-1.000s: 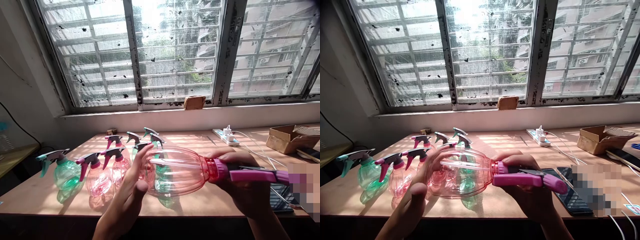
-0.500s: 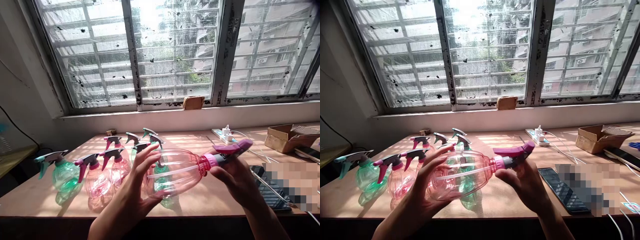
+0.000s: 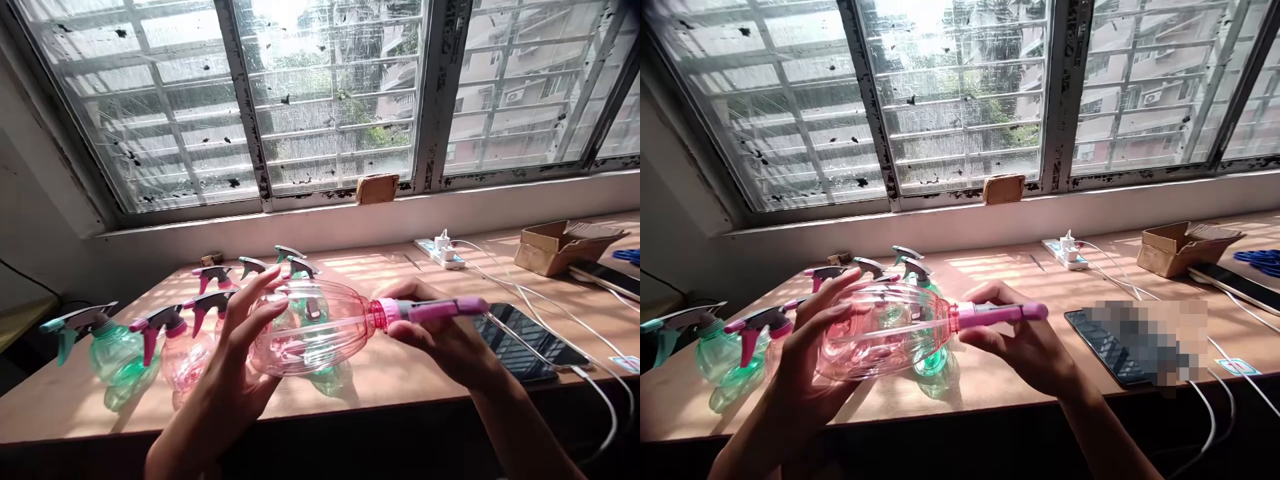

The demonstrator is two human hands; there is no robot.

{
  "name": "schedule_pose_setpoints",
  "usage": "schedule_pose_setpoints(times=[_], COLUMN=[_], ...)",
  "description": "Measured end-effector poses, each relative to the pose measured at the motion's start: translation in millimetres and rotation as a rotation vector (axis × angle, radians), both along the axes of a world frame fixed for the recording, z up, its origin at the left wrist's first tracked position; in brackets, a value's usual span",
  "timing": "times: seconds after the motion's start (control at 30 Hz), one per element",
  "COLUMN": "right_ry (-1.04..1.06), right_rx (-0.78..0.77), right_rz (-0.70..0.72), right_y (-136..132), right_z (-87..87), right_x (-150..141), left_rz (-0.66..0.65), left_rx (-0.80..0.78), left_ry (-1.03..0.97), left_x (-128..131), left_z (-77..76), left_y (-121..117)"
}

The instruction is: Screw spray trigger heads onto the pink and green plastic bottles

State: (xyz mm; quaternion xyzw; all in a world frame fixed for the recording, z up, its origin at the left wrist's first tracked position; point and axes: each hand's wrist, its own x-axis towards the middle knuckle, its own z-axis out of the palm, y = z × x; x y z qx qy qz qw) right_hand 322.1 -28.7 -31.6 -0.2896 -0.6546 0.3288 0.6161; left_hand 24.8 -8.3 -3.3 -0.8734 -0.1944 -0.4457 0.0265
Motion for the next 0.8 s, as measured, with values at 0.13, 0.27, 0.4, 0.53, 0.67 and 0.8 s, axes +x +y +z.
schedule_pose_setpoints(times=[0.13, 0.27, 0.4, 0.53, 0.67, 0.8], right_ry=[0.101, 0.067, 0.101, 0.226, 0.292, 0.286], right_rx=[-0.090, 0.001, 0.005, -0.140, -0.047, 0.131], right_rz=[0.036, 0.162, 0.169, 0.167, 0.255, 0.356], right_y=[5.4, 4.0, 2.5, 9.1, 18.2, 21.1], right_z=[-1.2, 3.1, 8.2, 4.5, -3.6, -7.5], right_x=[-4.4, -4.9, -6.9, -12.1, -15.3, -18.2], left_rz=[0.025, 0.019, 0.037, 0.090, 0.127, 0.158], left_rx=[-0.008, -0.073, -0.115, -0.038, -0.048, -0.236], left_ry=[0.010, -0.028, -0.058, -0.057, -0.082, -0.123], left_x=[-2.5, -8.2, -8.7, 0.2, 7.4, 7.1], left_z=[3.4, 3.7, 3.1, 5.2, 2.0, -9.2], left_y=[3.4, 6.8, 5.7, 5.2, 9.5, 9.7])
